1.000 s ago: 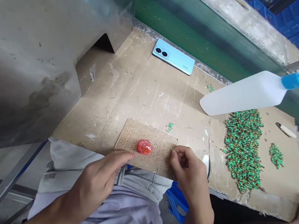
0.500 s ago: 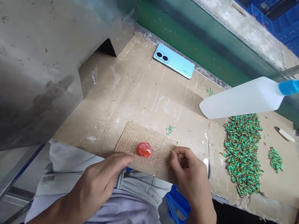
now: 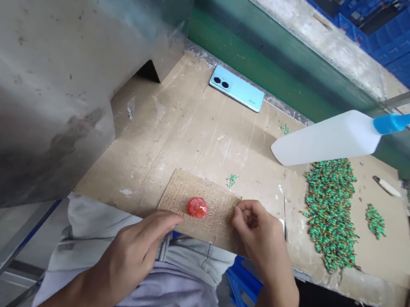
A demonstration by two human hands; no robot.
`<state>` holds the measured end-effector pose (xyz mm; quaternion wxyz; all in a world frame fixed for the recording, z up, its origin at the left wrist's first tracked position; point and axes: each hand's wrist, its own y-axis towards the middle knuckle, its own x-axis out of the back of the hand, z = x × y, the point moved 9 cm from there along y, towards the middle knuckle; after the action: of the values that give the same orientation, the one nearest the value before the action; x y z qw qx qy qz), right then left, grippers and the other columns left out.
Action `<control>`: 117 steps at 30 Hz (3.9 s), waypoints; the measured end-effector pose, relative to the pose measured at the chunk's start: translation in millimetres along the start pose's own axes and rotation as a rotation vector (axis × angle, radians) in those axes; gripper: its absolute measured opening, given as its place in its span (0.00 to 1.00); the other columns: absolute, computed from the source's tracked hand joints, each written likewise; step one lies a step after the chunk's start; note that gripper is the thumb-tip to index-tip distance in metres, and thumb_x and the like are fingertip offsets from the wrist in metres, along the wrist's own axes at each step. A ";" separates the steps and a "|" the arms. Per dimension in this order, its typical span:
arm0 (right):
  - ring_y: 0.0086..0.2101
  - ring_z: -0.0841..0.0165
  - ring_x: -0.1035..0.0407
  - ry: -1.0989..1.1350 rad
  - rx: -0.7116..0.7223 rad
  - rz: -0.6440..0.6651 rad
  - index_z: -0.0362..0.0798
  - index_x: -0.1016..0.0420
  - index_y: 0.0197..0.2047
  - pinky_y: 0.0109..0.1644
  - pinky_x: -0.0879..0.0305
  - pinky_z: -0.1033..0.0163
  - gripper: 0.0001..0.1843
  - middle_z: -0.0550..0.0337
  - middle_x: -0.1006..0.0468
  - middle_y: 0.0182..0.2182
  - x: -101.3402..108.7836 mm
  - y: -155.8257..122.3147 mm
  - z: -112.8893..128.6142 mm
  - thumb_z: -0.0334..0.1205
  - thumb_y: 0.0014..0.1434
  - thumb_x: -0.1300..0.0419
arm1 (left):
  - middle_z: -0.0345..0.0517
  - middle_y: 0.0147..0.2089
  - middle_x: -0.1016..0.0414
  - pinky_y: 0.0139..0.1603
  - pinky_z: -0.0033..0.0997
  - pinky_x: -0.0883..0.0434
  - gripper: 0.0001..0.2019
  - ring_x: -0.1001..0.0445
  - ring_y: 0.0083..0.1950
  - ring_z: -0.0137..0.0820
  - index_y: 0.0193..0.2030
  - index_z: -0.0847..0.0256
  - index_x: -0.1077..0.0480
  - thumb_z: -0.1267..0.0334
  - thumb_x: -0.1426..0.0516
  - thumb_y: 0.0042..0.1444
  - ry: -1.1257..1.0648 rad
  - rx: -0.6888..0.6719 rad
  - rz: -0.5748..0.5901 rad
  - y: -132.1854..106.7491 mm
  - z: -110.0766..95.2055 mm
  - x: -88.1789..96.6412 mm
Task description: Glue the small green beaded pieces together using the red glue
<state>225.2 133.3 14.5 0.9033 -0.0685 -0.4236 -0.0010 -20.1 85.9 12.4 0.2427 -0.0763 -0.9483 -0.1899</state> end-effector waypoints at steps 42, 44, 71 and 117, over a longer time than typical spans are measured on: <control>0.28 0.73 0.30 0.575 0.380 0.096 0.52 0.29 0.43 0.32 0.31 0.68 0.06 0.66 0.25 0.30 -30.9 -73.3 98.4 0.30 0.71 0.39 | 0.43 0.34 0.12 0.33 0.24 0.23 0.07 0.18 0.33 0.30 0.36 0.57 0.15 0.59 0.25 0.55 -0.824 0.518 -0.042 -0.6 -7.7 9.8; 0.27 0.74 0.31 0.578 0.380 0.139 0.52 0.29 0.43 0.32 0.32 0.69 0.06 0.67 0.26 0.30 -33.3 -72.5 101.4 0.31 0.72 0.39 | 0.42 0.33 0.13 0.33 0.23 0.25 0.07 0.19 0.32 0.28 0.35 0.57 0.15 0.61 0.24 0.54 -0.797 0.457 -0.059 2.4 -10.7 14.2; 0.25 0.76 0.32 0.611 0.180 0.469 0.51 0.27 0.38 0.30 0.34 0.72 0.10 0.69 0.26 0.25 -45.1 -65.0 97.1 0.40 0.74 0.40 | 0.41 0.30 0.16 0.31 0.24 0.27 0.05 0.22 0.29 0.28 0.35 0.57 0.15 0.65 0.25 0.56 -0.809 0.341 0.000 4.1 -12.3 7.3; 0.25 0.73 0.30 0.658 0.181 0.513 0.50 0.22 0.36 0.29 0.30 0.70 0.05 0.66 0.23 0.25 -51.3 -65.6 90.1 0.30 0.62 0.35 | 0.37 0.24 0.26 0.24 0.25 0.38 0.09 0.35 0.23 0.24 0.33 0.56 0.16 0.60 0.23 0.52 -1.011 0.495 0.146 -0.1 -8.9 -9.1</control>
<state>119.4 76.6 40.3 0.9636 -0.0883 -0.0805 0.2392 -8.4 81.8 15.2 -0.2185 -0.1640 -0.9550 0.1152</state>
